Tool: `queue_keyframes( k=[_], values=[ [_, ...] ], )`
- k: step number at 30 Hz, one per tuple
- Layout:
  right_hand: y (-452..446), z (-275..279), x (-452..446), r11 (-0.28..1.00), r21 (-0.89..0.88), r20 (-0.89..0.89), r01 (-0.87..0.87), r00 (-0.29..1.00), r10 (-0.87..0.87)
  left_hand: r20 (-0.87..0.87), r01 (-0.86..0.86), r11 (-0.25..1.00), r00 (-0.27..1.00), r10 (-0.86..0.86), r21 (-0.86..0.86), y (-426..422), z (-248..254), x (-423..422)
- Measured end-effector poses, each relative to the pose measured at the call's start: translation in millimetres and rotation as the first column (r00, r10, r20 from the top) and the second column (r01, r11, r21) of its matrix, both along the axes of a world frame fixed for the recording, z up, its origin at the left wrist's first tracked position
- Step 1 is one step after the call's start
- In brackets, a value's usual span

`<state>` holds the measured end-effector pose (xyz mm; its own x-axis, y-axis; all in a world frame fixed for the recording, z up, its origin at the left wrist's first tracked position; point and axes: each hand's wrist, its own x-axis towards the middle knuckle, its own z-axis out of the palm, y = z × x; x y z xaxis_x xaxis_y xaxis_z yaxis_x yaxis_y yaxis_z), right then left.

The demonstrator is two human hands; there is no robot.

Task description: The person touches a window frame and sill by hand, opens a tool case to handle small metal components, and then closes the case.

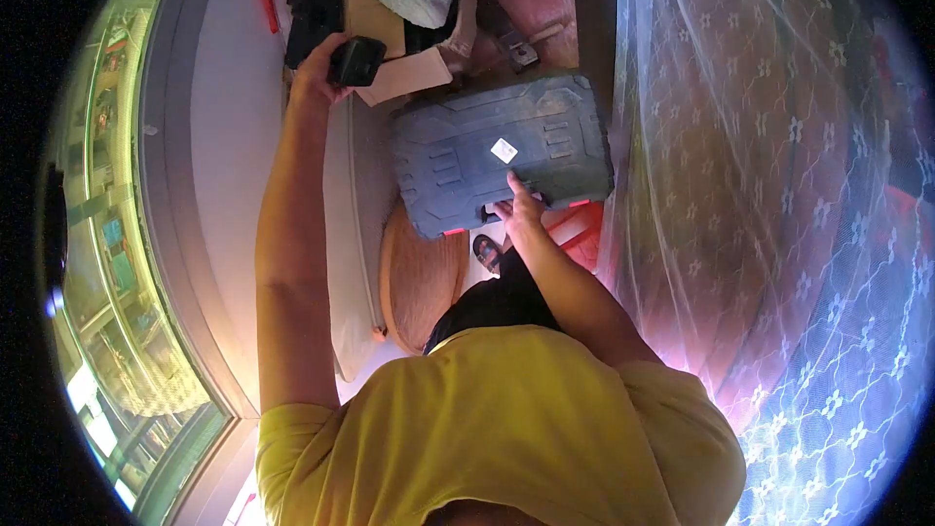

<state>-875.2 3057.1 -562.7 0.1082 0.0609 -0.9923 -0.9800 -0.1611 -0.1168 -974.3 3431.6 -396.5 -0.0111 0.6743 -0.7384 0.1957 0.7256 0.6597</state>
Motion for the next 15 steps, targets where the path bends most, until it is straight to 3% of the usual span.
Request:
queue_keyframes(
  k=[1,4,5,7,8,9,11,13,15],
  values=[
    [1.2,-2.5,4.4,1.000,0.017,0.006,-0.013,1.000,0.013,-0.001,-0.022,1.000,1.000,0.022,0.021,-15.7,24.2,12.1],
    [8.5,6.3,10.4,1.000,-0.016,0.018,-0.003,1.000,0.003,0.134,0.085,0.996,0.987,-0.083,-0.006,1.6,12.1,-4.8],
    [10.2,2.1,10.5,0.998,0.037,0.086,-0.045,0.995,0.042,0.392,0.107,0.994,0.914,-0.100,0.004,6.7,9.0,-13.8],
    [21.3,-10.7,13.5,0.990,0.075,0.200,-0.116,0.975,0.100,0.391,0.036,0.999,0.919,-0.049,0.041,3.3,8.0,-13.4],
    [30.2,-10.3,17.9,0.995,0.047,0.185,-0.093,0.979,0.083,0.394,-0.035,0.996,0.919,-0.001,0.083,1.4,10.4,-10.9],
    [36.8,-8.7,24.9,0.990,0.063,0.182,-0.125,0.977,0.112,0.442,0.029,0.995,0.894,-0.071,0.100,3.8,6.1,-18.1],
    [38.8,-5.0,31.4,0.985,0.079,0.177,-0.154,0.974,0.138,0.431,-0.016,0.995,0.902,-0.028,0.099,-4.5,10.0,-21.6],
    [36.9,0.4,32.3,0.956,0.098,0.247,-0.275,0.938,0.244,0.420,-0.062,0.993,0.907,0.014,0.099,-17.5,16.6,-29.3],
    [28.8,-4.8,31.9,0.940,0.113,0.186,-0.321,0.936,0.298,0.402,-0.142,0.974,0.914,0.059,0.179,-34.1,26.2,-40.7]
  ],
)
